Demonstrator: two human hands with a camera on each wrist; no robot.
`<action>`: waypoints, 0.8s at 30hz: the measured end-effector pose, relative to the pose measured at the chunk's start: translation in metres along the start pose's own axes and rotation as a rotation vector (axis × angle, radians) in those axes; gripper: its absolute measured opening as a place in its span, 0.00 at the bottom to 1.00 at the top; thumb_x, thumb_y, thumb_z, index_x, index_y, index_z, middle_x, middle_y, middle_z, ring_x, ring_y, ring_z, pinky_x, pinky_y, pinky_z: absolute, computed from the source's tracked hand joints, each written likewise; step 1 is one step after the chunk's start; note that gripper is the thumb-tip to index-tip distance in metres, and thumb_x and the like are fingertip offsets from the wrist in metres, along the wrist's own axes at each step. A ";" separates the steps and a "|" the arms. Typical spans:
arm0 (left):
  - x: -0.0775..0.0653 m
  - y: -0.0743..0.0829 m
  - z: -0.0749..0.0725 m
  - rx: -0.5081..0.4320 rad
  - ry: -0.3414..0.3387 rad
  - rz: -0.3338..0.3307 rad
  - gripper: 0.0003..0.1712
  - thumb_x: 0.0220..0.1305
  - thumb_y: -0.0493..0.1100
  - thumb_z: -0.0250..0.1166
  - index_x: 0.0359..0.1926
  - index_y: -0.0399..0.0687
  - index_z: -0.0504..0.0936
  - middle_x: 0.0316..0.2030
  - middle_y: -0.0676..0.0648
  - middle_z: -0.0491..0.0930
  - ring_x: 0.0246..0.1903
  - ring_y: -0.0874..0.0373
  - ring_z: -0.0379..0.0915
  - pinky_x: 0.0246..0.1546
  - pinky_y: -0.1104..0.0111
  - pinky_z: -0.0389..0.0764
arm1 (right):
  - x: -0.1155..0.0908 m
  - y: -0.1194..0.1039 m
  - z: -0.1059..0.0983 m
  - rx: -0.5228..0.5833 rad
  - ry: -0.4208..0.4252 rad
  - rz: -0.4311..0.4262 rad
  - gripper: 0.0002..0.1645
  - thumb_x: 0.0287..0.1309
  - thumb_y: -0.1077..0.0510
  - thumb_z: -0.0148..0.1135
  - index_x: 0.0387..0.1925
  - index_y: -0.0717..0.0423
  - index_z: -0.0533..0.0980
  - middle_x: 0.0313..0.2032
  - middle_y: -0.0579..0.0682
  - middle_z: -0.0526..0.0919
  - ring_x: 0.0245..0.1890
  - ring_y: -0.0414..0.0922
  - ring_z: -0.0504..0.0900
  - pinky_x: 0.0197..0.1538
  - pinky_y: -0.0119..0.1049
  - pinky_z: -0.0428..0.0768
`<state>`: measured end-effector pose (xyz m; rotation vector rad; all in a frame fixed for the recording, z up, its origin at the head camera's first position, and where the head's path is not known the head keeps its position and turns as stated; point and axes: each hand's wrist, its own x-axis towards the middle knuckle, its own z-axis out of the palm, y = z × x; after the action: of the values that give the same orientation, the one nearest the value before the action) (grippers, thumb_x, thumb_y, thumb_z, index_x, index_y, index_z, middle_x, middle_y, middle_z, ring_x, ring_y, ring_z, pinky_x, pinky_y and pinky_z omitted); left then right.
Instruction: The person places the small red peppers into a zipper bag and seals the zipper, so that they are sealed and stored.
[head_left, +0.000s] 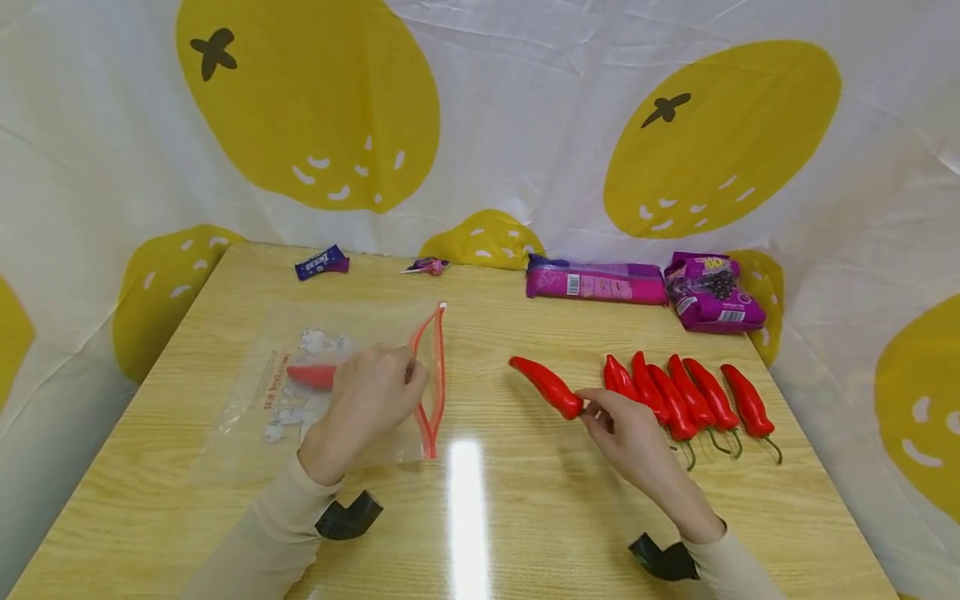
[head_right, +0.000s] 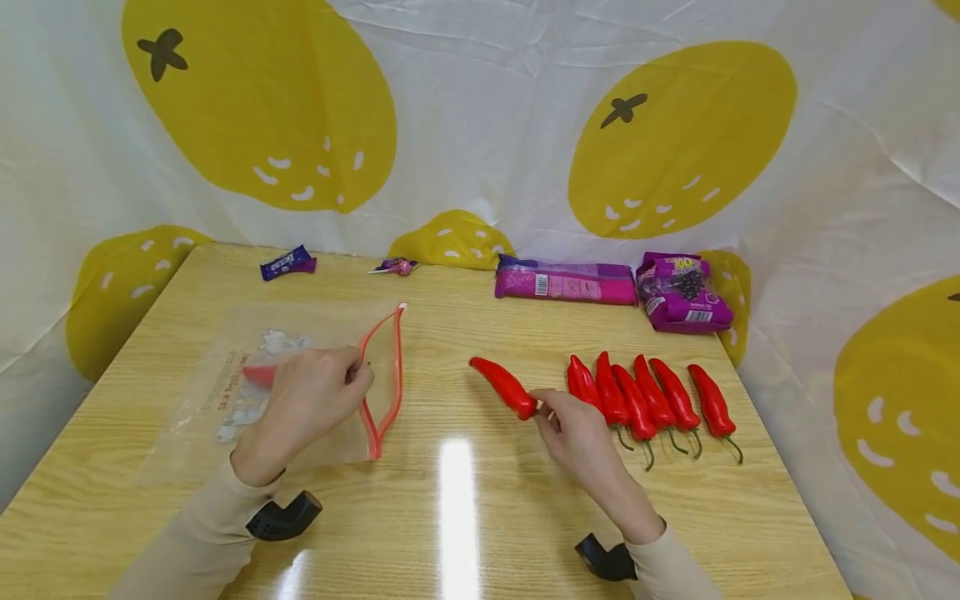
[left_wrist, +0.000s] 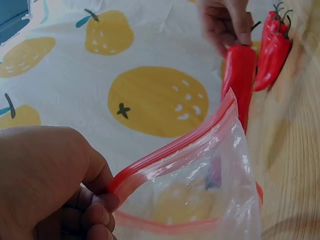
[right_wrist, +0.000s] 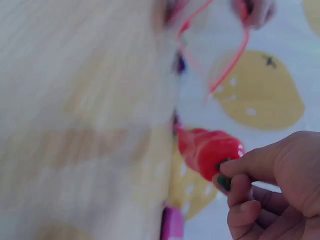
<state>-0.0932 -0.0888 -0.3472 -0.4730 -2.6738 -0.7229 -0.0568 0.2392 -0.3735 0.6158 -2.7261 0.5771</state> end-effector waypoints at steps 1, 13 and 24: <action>0.000 0.000 0.000 -0.003 -0.004 -0.002 0.19 0.53 0.40 0.55 0.09 0.52 0.61 0.08 0.55 0.55 0.10 0.62 0.50 0.09 0.71 0.51 | 0.007 -0.008 0.000 0.052 -0.013 -0.028 0.20 0.43 0.67 0.67 0.43 0.54 0.79 0.27 0.42 0.78 0.22 0.34 0.69 0.24 0.28 0.71; 0.001 0.002 -0.002 0.004 -0.091 -0.058 0.15 0.55 0.42 0.56 0.13 0.50 0.68 0.10 0.53 0.61 0.11 0.59 0.57 0.11 0.70 0.58 | 0.083 -0.077 0.040 0.261 -0.232 -0.311 0.17 0.49 0.66 0.64 0.44 0.55 0.79 0.33 0.44 0.82 0.33 0.37 0.78 0.37 0.31 0.75; -0.001 0.002 0.000 0.023 -0.012 -0.050 0.19 0.54 0.42 0.54 0.09 0.52 0.64 0.11 0.52 0.60 0.12 0.59 0.55 0.11 0.69 0.56 | 0.115 -0.115 0.096 0.317 -0.391 -0.268 0.04 0.46 0.67 0.61 0.25 0.56 0.76 0.18 0.43 0.72 0.20 0.37 0.68 0.26 0.23 0.65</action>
<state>-0.0911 -0.0873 -0.3470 -0.4074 -2.7105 -0.7049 -0.1217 0.0620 -0.3807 1.2706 -2.8434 0.9091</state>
